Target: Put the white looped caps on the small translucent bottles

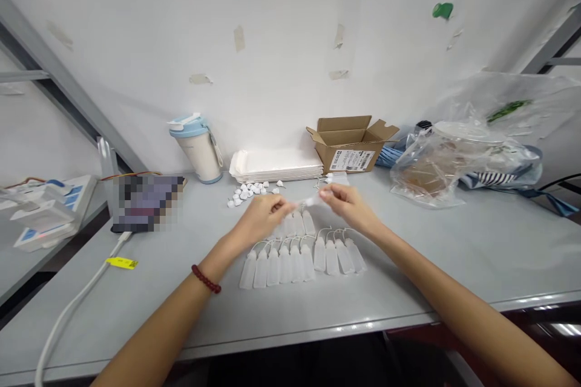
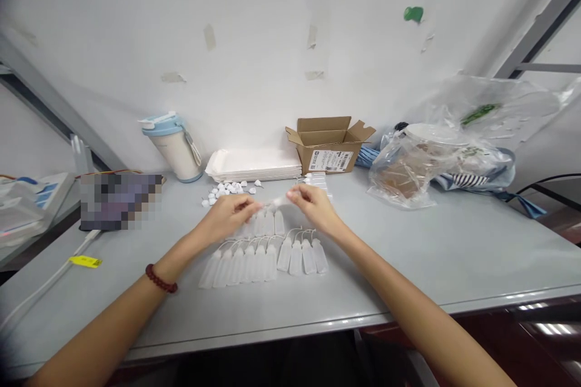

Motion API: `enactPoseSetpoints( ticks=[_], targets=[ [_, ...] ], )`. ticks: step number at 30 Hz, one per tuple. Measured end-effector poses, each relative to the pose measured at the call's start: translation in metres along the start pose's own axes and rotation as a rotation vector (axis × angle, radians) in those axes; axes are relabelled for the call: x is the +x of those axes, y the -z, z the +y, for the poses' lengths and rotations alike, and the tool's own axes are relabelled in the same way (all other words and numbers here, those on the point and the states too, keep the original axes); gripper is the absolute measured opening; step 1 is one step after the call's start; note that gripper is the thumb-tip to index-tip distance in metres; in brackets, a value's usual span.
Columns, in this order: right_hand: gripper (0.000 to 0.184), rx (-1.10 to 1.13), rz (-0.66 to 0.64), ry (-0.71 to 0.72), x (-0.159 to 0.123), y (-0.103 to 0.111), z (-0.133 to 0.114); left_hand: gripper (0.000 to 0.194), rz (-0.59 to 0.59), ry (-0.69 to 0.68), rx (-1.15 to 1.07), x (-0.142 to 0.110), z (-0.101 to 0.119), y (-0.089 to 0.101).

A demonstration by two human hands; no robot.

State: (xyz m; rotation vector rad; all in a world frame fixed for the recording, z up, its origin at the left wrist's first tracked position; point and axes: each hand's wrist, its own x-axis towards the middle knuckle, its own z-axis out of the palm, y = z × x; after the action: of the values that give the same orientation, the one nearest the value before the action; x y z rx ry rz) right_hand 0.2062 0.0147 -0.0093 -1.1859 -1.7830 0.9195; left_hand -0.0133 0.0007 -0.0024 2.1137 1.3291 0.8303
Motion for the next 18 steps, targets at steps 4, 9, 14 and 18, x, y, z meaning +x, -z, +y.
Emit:
enactPoseSetpoints(
  ticks=[4,9,14,18],
  targets=[
    [0.03,-0.257,0.302,0.099,0.018,0.021,0.025,0.035,0.088,0.068,0.132,0.013,-0.04,0.017],
    [0.035,-0.387,0.412,0.132,0.037,0.042,0.047,0.025,0.182,-0.007,0.182,0.027,-0.055,0.017],
    [0.031,-0.532,0.353,0.174,0.046,0.046,0.059,0.036,0.016,-0.027,0.188,0.033,-0.05,0.009],
    [0.028,-0.566,0.37,0.161,0.048,0.05,0.067,0.034,-0.033,-0.008,0.221,0.033,-0.051,0.009]
  ],
)
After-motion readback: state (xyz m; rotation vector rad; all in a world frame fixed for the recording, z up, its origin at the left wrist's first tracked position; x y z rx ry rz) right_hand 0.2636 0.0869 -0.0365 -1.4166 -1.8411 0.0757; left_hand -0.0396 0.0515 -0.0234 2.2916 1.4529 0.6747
